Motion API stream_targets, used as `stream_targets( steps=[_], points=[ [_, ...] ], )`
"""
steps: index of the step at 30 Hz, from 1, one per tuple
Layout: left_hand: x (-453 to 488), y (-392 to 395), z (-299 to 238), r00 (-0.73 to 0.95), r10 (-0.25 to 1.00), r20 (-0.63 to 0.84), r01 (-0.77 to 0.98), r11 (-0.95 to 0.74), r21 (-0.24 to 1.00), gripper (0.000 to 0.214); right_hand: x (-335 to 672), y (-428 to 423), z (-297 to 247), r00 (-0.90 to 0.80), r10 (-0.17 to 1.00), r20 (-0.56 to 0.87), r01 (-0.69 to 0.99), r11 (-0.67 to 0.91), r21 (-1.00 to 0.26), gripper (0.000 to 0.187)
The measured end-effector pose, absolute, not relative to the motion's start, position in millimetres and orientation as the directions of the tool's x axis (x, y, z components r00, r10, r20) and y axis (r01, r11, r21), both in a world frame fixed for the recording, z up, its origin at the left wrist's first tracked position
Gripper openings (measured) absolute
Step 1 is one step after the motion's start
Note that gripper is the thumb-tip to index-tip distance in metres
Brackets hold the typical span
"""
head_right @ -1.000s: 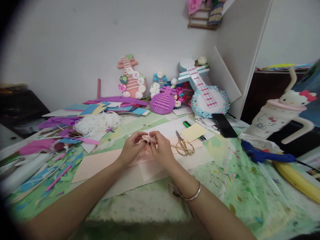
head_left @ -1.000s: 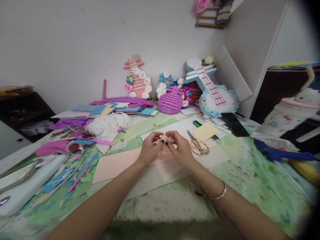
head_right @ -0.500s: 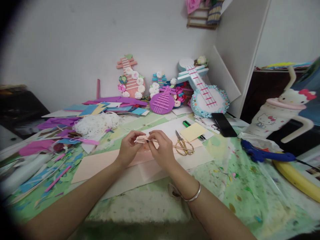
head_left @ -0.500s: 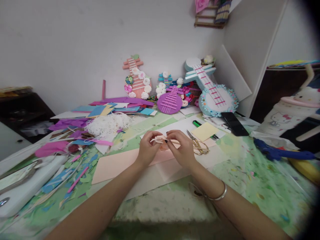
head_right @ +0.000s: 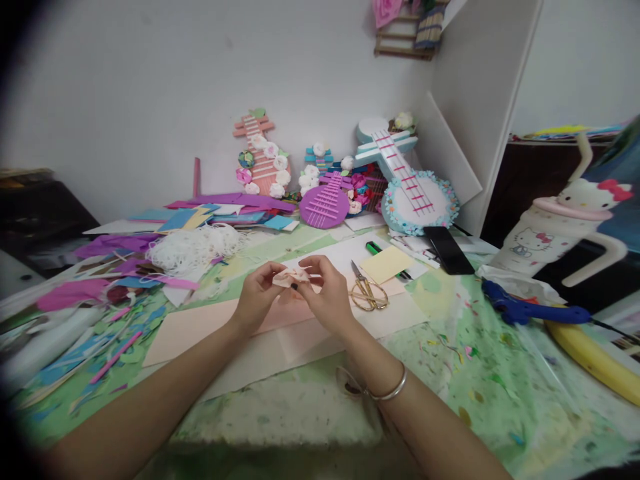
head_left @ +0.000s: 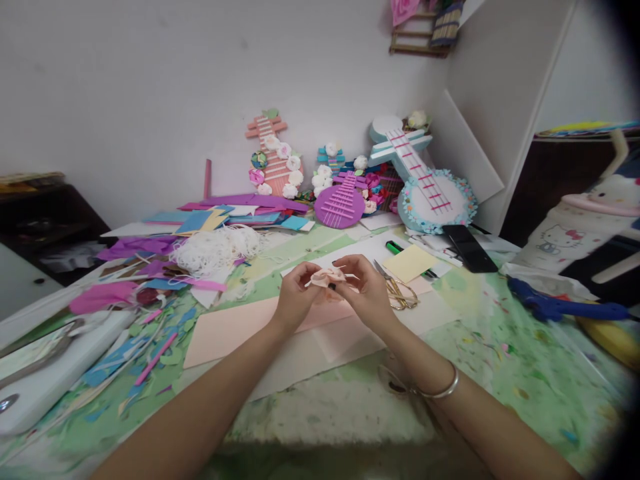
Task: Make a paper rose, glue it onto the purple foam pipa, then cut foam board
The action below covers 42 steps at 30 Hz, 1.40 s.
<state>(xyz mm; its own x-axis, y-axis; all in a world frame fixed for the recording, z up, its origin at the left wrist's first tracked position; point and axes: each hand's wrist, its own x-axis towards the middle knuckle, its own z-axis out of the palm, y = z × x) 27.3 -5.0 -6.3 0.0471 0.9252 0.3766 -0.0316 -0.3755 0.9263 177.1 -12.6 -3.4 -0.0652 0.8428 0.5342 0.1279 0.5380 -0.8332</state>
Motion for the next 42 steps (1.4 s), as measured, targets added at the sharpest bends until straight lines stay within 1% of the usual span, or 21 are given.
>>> stream_targets(
  steps=[2,4,10,15,18,20,22,24,27,30,32,35,38,42],
  points=[
    [27.2,-4.8,-5.8,0.051,0.931,0.360,-0.041,-0.359,0.933,0.023,177.5,-10.2,-4.5,-0.075,0.877,0.475,0.081,0.480,-0.874,0.024],
    [27.3,-4.7,-5.4,0.050,0.930,0.365,-0.042,-0.363,0.931,0.024,177.6,-8.5,-6.0,-0.065,0.891,0.448,0.057,0.452,-0.890,0.023],
    [27.6,-4.0,-6.6,0.052,0.932,0.358,-0.021,-0.357,0.934,0.024,176.4,-7.2,-10.5,-0.006,0.899,0.439,0.052,0.438,-0.897,0.021],
    [29.7,-2.2,-10.6,-0.008,0.931,0.364,-0.067,-0.364,0.929,0.022,174.1,-6.6,-12.5,0.075,0.900,0.429,0.078,0.423,-0.903,0.020],
    [31.3,-2.3,-12.3,-0.001,0.930,0.367,-0.086,-0.365,0.927,0.023,173.5,-8.2,-11.5,0.081,0.907,0.414,0.082,0.407,-0.910,0.021],
    [32.0,-3.0,-12.5,0.014,0.928,0.371,-0.091,-0.369,0.925,0.025,173.8,-10.5,-8.6,0.060,0.903,0.425,0.101,0.419,-0.903,0.028],
    [32.5,-3.8,-12.1,0.027,0.925,0.380,-0.094,-0.376,0.922,0.026,174.4,-13.1,-4.6,0.029,0.883,0.469,0.153,0.460,-0.875,0.039],
    [32.7,-4.4,-11.3,0.036,0.921,0.388,-0.095,-0.383,0.919,0.028,174.9,-15.1,-1.0,0.000,0.855,0.518,0.214,0.506,-0.835,0.043],
    [32.4,-4.7,-10.0,0.036,0.917,0.396,-0.109,-0.390,0.914,0.030,175.0,-15.3,0.4,0.006,0.833,0.553,0.252,0.534,-0.807,0.029],
    [31.5,-5.0,-8.7,0.038,0.912,0.408,-0.118,-0.401,0.908,0.031,175.4,-12.5,-2.9,0.036,0.841,0.540,0.229,0.519,-0.823,0.017],
    [31.0,-5.4,-8.3,0.051,0.909,0.414,-0.108,-0.407,0.907,0.031,176.1,-10.9,-4.8,0.036,0.861,0.507,0.209,0.490,-0.847,0.016],
    [30.8,-5.5,-9.4,0.094,0.897,0.432,-0.092,-0.424,0.901,0.028,176.9,-11.7,-3.6,0.004,0.886,0.463,0.187,0.454,-0.871,0.020],
    [30.8,-4.5,-12.0,0.133,0.879,0.458,-0.072,-0.452,0.889,0.024,176.3,-15.7,0.9,-0.056,0.875,0.481,0.159,0.483,-0.861,0.020],
    [31.1,-4.1,-12.3,0.139,0.887,0.441,-0.070,-0.435,0.898,0.026,174.6,-18.8,3.3,-0.099,0.865,0.492,0.112,0.501,-0.858,0.018]
  ],
)
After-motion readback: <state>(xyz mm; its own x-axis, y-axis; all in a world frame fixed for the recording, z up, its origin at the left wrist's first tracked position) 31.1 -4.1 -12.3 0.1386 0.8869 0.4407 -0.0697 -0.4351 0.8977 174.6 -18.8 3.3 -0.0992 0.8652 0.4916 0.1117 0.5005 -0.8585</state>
